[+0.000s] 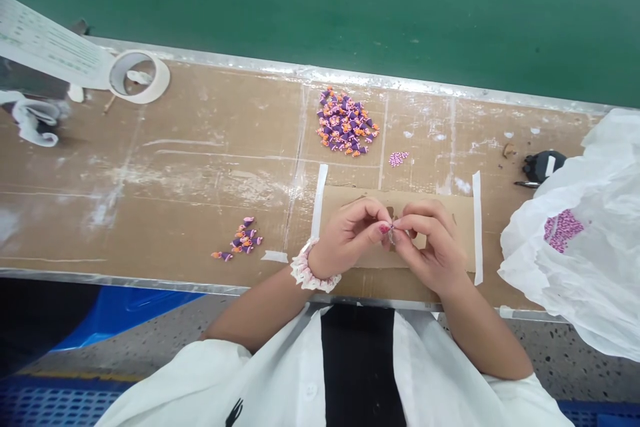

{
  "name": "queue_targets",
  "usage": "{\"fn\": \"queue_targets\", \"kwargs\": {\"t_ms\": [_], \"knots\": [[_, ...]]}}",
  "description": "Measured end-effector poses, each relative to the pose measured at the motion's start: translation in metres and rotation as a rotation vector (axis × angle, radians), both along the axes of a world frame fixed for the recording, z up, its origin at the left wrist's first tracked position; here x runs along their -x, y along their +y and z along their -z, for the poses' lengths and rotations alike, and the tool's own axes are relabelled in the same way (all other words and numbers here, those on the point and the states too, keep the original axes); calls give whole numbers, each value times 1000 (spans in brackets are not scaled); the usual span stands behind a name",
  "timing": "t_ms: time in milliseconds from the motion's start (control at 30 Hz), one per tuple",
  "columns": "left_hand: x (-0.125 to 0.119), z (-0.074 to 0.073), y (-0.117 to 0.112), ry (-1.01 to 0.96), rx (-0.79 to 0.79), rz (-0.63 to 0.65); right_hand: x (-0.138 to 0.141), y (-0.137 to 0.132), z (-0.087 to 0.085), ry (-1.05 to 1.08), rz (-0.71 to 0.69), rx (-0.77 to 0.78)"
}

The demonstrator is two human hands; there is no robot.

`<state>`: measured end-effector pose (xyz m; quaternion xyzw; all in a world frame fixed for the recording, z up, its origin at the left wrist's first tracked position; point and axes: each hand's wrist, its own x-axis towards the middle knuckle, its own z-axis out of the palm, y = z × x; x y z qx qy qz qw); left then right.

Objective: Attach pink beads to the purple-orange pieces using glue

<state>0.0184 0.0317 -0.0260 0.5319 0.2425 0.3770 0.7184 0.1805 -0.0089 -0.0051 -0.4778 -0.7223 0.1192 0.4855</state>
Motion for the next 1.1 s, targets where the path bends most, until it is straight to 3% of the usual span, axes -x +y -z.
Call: {"fn": "queue_targets", "kwargs": {"t_ms": [200,467,867,967,1100], "knots": [[1,-3,1,117,-331,-141,1,0,1,-8,0,13],[0,-1,1,102,-352,-155,8,-5,-2,239,-9,123],[-2,1,1,207,-580,-227,9,-4,-8,161,-63,115],[-3,3,1,237,-716,-304,9,-5,-8,155,-57,136],[-2,4,4,326,-1026,-448,4,-5,-11,160,-96,210]]}}
